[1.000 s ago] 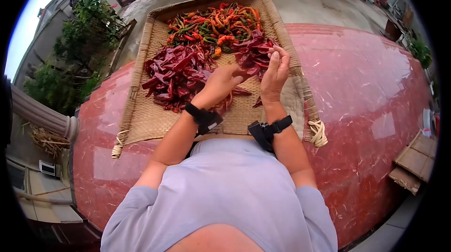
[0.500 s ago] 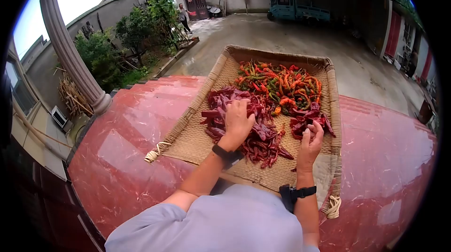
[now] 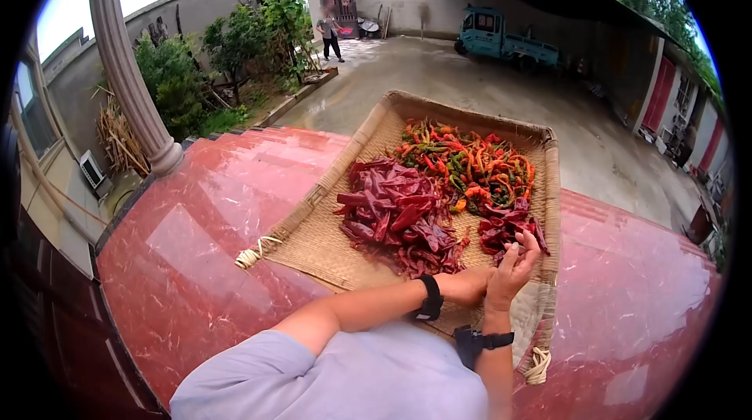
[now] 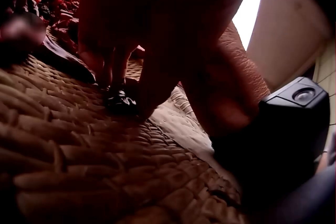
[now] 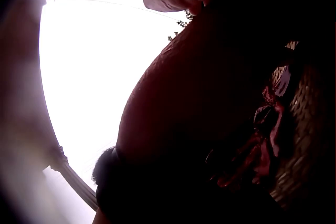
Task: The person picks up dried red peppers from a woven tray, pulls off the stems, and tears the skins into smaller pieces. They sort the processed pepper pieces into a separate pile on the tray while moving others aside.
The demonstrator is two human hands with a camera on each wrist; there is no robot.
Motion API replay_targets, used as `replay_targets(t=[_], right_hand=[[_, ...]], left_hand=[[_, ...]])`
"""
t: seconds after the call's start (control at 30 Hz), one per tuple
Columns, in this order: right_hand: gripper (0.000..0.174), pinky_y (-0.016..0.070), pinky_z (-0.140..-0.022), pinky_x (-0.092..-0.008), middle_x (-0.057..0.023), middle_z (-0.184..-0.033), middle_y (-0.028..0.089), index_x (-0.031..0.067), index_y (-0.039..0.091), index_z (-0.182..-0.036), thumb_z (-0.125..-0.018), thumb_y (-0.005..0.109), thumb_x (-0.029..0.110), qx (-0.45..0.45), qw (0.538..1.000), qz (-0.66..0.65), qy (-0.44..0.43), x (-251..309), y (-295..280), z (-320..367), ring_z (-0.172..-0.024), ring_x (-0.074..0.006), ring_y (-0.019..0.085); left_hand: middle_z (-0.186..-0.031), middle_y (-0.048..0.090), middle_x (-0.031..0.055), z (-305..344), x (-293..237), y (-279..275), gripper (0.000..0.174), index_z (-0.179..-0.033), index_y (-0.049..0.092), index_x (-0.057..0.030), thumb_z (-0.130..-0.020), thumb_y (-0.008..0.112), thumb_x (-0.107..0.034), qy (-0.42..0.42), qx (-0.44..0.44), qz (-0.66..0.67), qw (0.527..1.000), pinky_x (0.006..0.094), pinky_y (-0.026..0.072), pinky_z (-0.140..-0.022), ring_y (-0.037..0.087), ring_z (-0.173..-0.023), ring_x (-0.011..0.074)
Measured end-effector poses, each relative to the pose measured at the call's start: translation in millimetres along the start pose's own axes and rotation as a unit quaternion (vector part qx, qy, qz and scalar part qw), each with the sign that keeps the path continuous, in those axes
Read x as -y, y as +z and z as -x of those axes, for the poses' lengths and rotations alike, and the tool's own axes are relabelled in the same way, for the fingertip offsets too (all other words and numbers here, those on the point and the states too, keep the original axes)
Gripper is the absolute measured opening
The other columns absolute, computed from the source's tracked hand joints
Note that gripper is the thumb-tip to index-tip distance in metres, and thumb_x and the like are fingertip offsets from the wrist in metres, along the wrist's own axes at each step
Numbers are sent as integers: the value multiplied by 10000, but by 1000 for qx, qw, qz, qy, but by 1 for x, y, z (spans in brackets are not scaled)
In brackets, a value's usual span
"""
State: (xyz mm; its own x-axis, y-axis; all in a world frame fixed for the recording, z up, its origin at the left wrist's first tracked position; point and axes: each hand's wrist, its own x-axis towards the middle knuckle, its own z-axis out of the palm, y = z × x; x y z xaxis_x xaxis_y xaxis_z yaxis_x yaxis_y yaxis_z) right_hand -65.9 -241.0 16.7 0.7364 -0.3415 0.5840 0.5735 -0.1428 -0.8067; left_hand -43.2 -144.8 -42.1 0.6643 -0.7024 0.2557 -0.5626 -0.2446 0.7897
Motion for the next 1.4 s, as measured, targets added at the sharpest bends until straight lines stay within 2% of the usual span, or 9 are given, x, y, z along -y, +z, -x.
replay_targets(t=[0.1,0.2,0.4,0.57,0.77,0.9,1.0,1.23,1.4], right_hand=[[300,498,-842,-290,-84,-1176,590,19,519,-1300,-1020,489,123,1,1000,-2,2,-4,-1,-1,-944,-154,601],[297,492,-885,-289,-77,-1182,581,7,516,-1299,-1013,490,82,7,1000,-10,20,-6,-1,0,-978,-150,584],[295,458,-936,-359,-82,-1180,598,48,566,-1243,-948,559,44,8,989,144,-24,-7,-4,-4,-1093,-220,564],[410,366,-1053,-460,-83,-1278,546,112,587,-1225,-830,701,106,86,888,445,-75,-17,-7,2,-1260,-305,449],[442,410,-1026,-484,-115,-1373,470,127,608,-1215,-791,730,93,198,812,549,18,-24,-6,9,-1290,-347,412],[377,433,-997,-445,-126,-1347,477,111,646,-1136,-778,698,4,197,824,530,-21,-40,-11,8,-1227,-358,446],[354,440,-973,-435,-123,-1279,500,100,657,-1084,-759,682,-41,171,836,520,-33,-44,-14,7,-1167,-354,474],[314,457,-923,-416,-141,-1135,554,41,619,-1110,-802,632,-17,109,957,262,-54,-44,-2,-1,-1088,-325,544],[266,552,-766,-278,-107,-1134,603,0,552,-1229,-968,507,-22,81,980,-94,156,-30,0,-5,-963,-166,664]], left_hand=[[-1059,605,212,7,-27,-29,304,-1031,602,16,-773,717,-97,-123,131,-33,983,464,471,-825,571,-980,384],[-1001,556,194,28,-47,-41,245,-965,599,2,-787,718,-116,-44,-46,-120,991,460,468,-818,559,-974,373],[-969,539,170,61,-56,-100,252,-961,599,-17,-842,721,-203,-145,-254,-172,941,447,493,-797,589,-925,357],[-1102,467,173,85,-61,-149,346,-1150,585,-56,-851,711,-177,-272,-462,-284,795,441,520,-812,604,-905,360],[-1066,530,177,67,-66,-127,297,-1104,621,-22,-854,691,-167,-178,-346,-153,908,416,514,-823,615,-937,330],[-947,642,152,44,-37,-102,262,-1099,631,9,-881,656,-135,-69,-166,-69,981,368,522,-803,629,-896,257],[-955,655,109,41,-29,-89,250,-1117,628,14,-907,647,-120,-144,-85,91,982,322,529,-754,625,-866,177],[-983,665,106,47,-24,-80,226,-1100,618,25,-899,622,-79,-156,-120,193,961,304,533,-729,634,-862,150],[-1143,588,90,47,-37,-78,462,-1367,483,-40,-959,649,-180,-187,-170,247,935,260,523,-774,615,-934,120]])
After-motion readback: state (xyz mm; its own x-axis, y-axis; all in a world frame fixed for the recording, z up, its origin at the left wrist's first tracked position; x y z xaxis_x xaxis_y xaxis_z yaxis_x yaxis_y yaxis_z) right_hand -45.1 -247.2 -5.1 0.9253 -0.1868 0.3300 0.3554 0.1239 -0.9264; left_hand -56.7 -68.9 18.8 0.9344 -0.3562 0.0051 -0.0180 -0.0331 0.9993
